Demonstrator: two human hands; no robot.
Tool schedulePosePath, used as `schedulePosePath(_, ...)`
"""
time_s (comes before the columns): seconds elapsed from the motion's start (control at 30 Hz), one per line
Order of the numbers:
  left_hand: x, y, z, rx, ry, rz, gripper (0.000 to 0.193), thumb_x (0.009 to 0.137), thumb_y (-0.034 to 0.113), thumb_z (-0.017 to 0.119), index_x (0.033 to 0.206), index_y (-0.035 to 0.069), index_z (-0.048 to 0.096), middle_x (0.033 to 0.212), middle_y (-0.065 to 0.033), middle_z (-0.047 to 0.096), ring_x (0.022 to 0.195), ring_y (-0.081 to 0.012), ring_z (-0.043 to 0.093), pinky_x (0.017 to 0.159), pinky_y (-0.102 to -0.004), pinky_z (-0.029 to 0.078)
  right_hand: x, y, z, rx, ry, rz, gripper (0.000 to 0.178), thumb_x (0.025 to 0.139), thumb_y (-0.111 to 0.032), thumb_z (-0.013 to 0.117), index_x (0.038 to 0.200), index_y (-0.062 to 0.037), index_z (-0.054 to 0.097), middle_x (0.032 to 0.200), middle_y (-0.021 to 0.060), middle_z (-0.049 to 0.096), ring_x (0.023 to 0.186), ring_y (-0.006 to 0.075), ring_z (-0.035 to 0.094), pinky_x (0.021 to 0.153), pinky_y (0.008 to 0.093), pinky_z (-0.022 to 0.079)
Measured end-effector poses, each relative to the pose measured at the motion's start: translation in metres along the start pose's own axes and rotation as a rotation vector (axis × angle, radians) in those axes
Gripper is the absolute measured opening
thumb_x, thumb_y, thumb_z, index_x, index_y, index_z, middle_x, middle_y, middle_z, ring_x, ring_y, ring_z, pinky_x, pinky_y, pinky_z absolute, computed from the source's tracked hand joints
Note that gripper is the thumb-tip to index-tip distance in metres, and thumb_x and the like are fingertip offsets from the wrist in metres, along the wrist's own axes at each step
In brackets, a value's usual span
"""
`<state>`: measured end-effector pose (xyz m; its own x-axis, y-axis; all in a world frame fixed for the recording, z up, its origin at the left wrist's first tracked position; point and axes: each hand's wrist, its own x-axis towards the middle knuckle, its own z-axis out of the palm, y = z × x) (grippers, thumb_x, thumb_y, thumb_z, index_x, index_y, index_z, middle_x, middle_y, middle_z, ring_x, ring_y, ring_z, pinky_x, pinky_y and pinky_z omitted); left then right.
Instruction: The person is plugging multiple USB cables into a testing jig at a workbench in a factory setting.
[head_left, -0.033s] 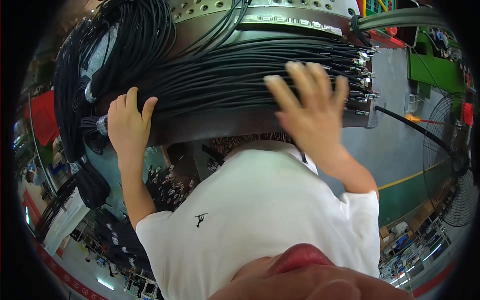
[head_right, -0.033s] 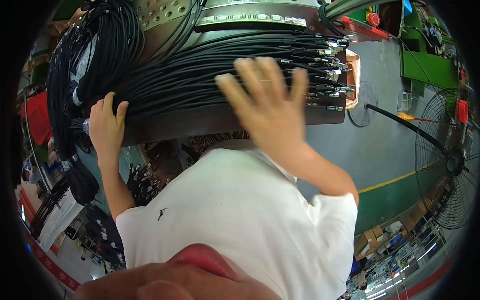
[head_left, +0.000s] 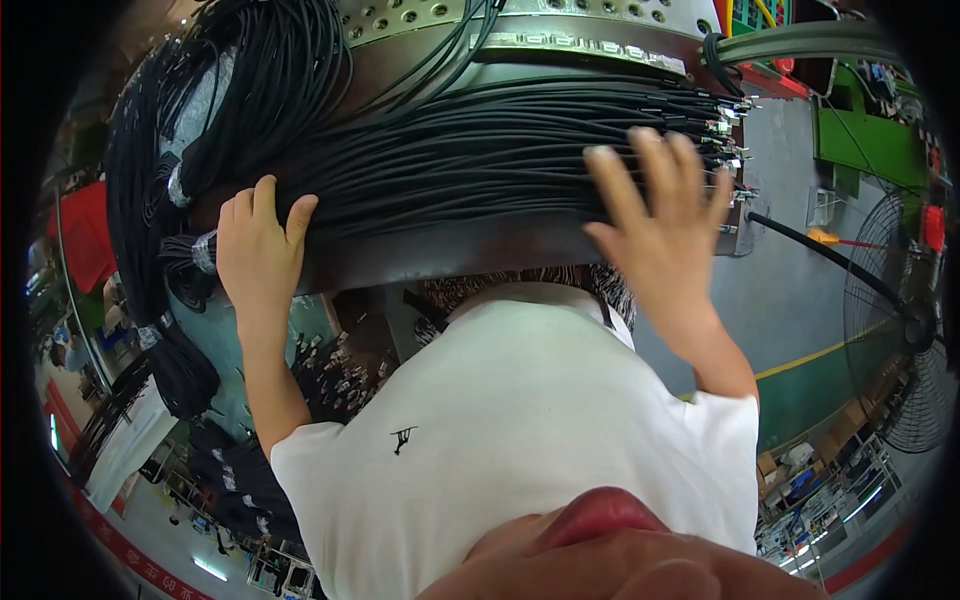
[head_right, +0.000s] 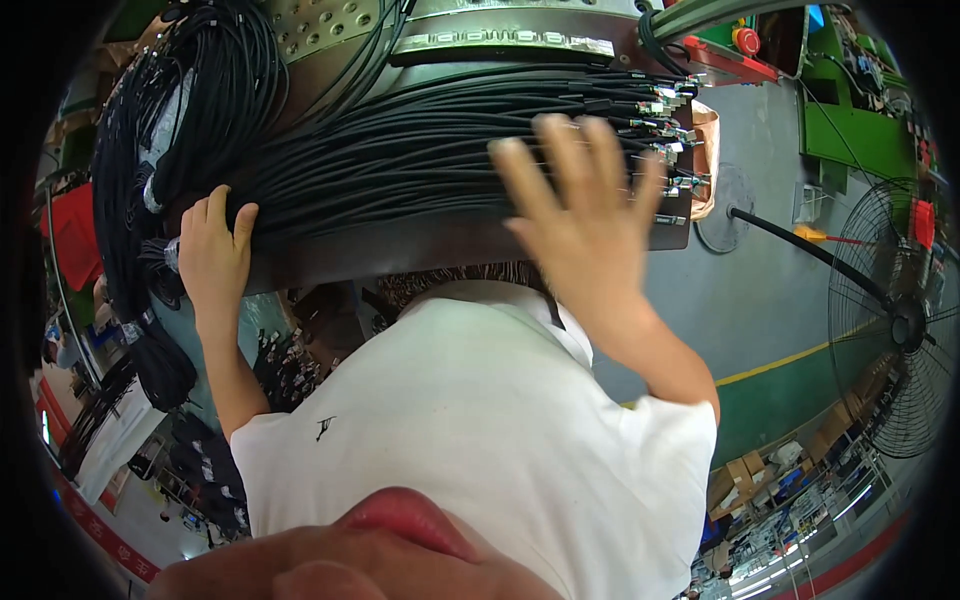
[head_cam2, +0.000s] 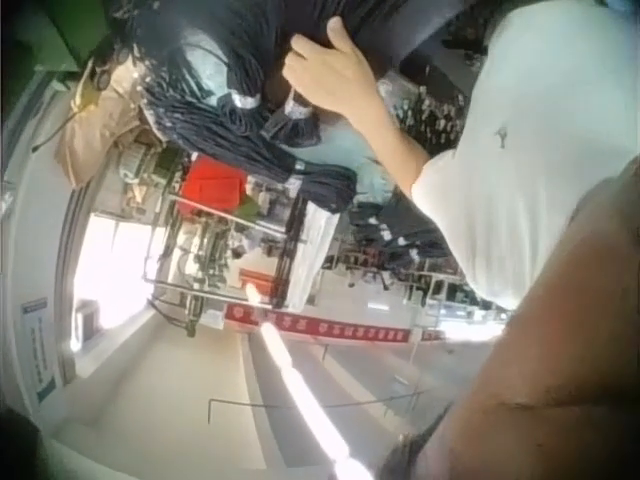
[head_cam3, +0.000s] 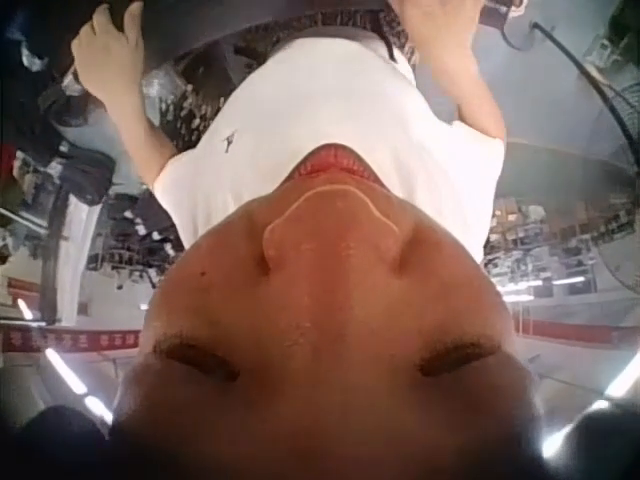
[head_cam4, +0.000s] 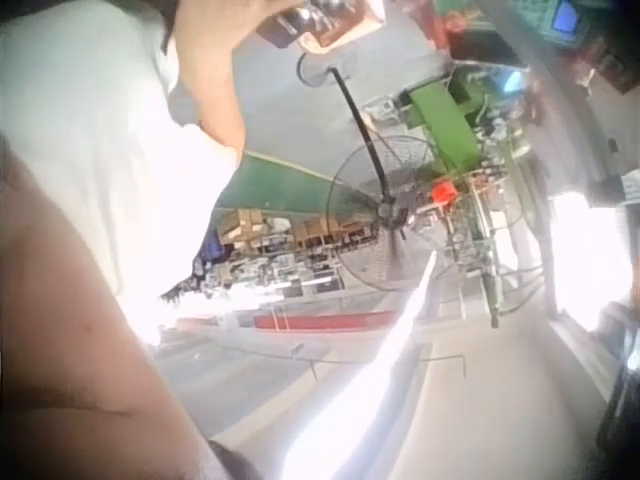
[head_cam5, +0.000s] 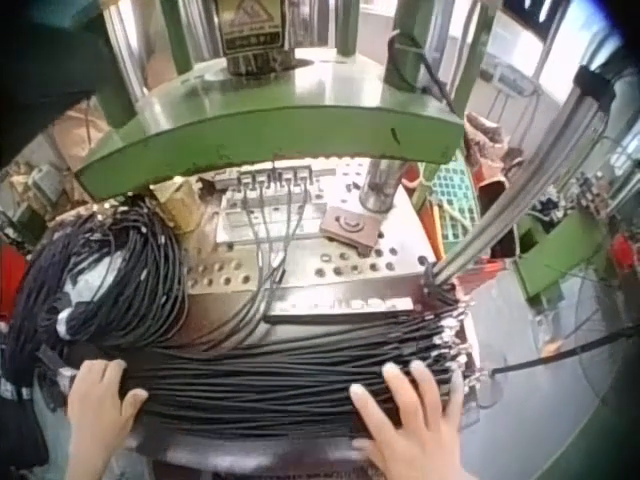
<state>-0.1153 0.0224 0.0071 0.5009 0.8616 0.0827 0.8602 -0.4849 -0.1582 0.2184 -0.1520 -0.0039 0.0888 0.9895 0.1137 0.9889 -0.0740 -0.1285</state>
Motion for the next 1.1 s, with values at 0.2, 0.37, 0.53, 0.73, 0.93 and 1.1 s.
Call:
schedulePosePath(0.2, 0.048, 0.086, -0.008, -0.276, 0.105, 0.314, 0.072, 0.086, 0.062, 0.055, 0.115, -0.003, 0.059, 0.104, -0.0129, 0.061, 0.099, -0.0314, 0.056, 0.083, -0.0395, 0.05, -0.004, 0.076, -0.004, -0.089, 0.098, 0.002, 0.089, 0.06, -0.038, 0.085, 0.14, -0.0181, 0.052, 0.145, 0.008, 0.045, 0.135, 0.0334, 0.039, 0.109, 0.0562, 0.03)
schedulePosePath(0.37, 0.073, 0.139, -0.006, -0.627, 0.097, 0.558, 0.044, 0.091, 0.029, 0.064, 0.124, 0.0, 0.057, 0.114, -0.013, 0.063, 0.102, -0.03, 0.059, 0.088, -0.0368, 0.049, -0.011, 0.087, 0.014, 0.109, 0.21, -0.073, 0.088, 0.06, -0.041, 0.084, 0.138, -0.0148, 0.053, 0.14, 0.0088, 0.049, 0.13, 0.0331, 0.045, 0.109, 0.0485, 0.033)
schedulePosePath(0.53, 0.099, 0.143, -0.001, -0.578, 0.027, 0.624, 0.016, 0.088, 0.018, 0.068, 0.097, 0.006, 0.067, 0.092, -0.0036, 0.064, 0.084, -0.0232, 0.062, 0.07, -0.0341, 0.05, 0.005, 0.095, -0.008, 0.157, 0.173, -0.135, 0.076, 0.072, -0.06, 0.071, 0.13, -0.0126, 0.061, 0.133, 0.0094, 0.054, 0.125, 0.0328, 0.048, 0.105, 0.0479, 0.035)
schedulePosePath(0.73, 0.111, 0.14, 0.005, -0.874, 0.005, 0.532, 0.017, 0.089, 0.02, 0.067, 0.091, 0.004, 0.07, 0.085, -0.0071, 0.068, 0.078, -0.0261, 0.065, 0.069, -0.0355, 0.051, 0.108, 0.084, -0.01, 0.297, 0.317, -0.401, 0.03, 0.082, -0.013, 0.074, 0.109, -0.0063, 0.065, 0.103, 0.0071, 0.063, 0.097, 0.0261, 0.062, 0.083, 0.0363, 0.051)
schedulePosePath(0.93, 0.115, 0.143, -0.011, -1.037, -0.232, 0.303, 0.019, 0.091, 0.019, 0.066, 0.096, 0.001, 0.069, 0.077, -0.0101, 0.068, 0.064, -0.0209, 0.062, 0.062, -0.032, 0.048, 0.173, 0.093, -0.006, 0.687, -0.412, -0.298, 0.028, 0.088, -0.018, 0.067, 0.107, 0.0027, 0.062, 0.101, 0.0203, 0.063, 0.099, 0.0381, 0.061, 0.086, 0.0424, 0.049)
schedulePosePath(1.1, 0.113, 0.146, -0.005, -0.587, 0.094, 0.584, 0.023, 0.089, 0.019, 0.068, 0.109, 0.009, 0.065, 0.089, -0.0064, 0.063, 0.075, -0.0219, 0.064, 0.064, -0.0346, 0.05, 0.169, 0.085, -0.006, 0.555, -0.217, -0.407, 0.024, 0.085, -0.016, 0.066, 0.101, 0.0013, 0.062, 0.096, 0.0179, 0.064, 0.095, 0.0375, 0.061, 0.084, 0.0423, 0.049)
